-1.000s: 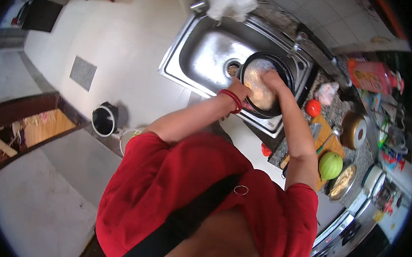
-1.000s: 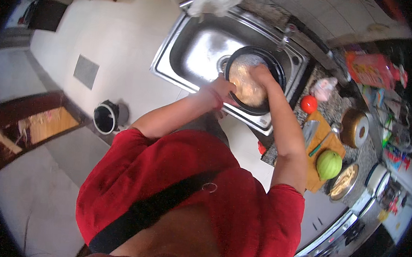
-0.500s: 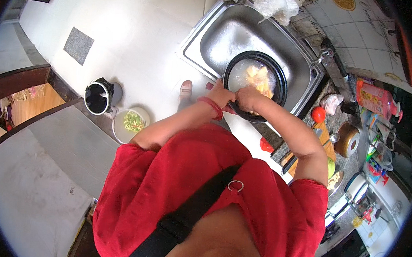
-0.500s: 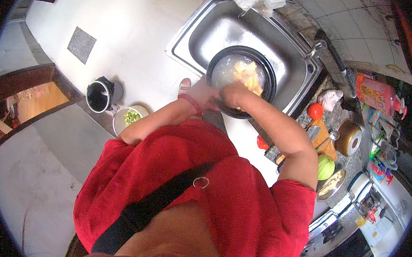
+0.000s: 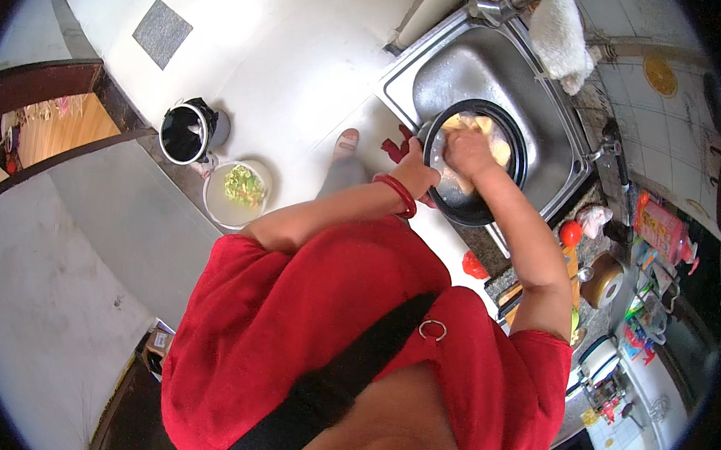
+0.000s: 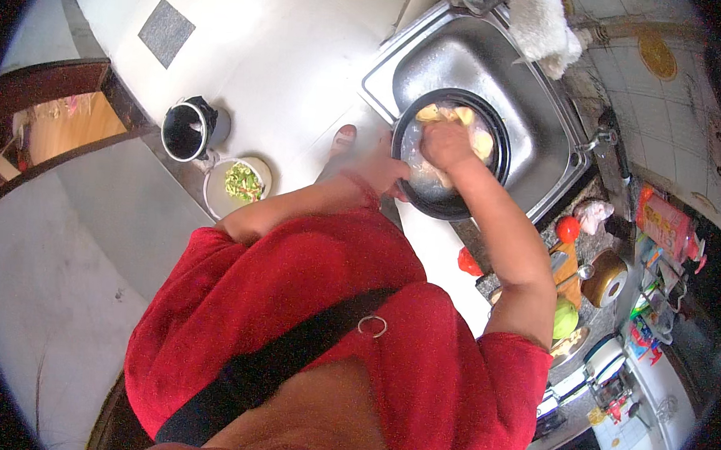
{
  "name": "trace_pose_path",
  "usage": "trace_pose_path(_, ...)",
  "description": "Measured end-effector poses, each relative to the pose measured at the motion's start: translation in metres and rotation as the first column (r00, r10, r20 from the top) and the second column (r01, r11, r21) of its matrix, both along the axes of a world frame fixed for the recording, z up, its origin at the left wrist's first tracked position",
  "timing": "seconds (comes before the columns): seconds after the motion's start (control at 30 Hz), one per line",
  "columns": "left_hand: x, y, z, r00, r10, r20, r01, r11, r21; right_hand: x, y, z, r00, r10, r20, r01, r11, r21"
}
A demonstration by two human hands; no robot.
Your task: The person slices a vegetable into a bowl using a knife, washes the slices at a sink, and places the bowl into a rice cooker. They then wipe the interior of the appliance with a cloth.
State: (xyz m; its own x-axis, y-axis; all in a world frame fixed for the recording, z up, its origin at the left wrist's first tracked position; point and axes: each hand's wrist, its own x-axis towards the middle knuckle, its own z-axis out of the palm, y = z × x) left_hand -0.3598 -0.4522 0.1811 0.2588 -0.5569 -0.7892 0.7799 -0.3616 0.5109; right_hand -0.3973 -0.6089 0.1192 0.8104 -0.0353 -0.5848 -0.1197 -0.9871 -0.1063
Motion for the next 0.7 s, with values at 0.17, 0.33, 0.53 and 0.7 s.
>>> trace_pose_path(0.17,-0.018,0.005,-0.035,0.999,0.033,0.042,-0.03,0.997,-0.073,0.0,-0.014,-0.002,0.87,-0.185,-0.457,0.281,0.948,0.152)
trace_pose_path(0.33,-0.028,0.009,-0.062,0.854,-0.303,0.423,0.335,0.942,-0.002,-0.013,0.007,0.016,0.49,-0.366,-0.791,0.869,0.269,0.414)
trace_pose_path(0.53,-0.027,0.018,-0.08,0.214,-0.584,0.783,0.717,0.639,0.28,-0.024,0.018,-0.01,0.273,-0.499,-0.822,0.834,-0.303,0.461)
trace_pose_path(0.7,-0.033,0.024,-0.096,0.54,-0.412,0.734,0.604,0.797,0.004,-0.009,0.015,-0.001,0.748,-0.664,0.006,0.576,0.654,0.491)
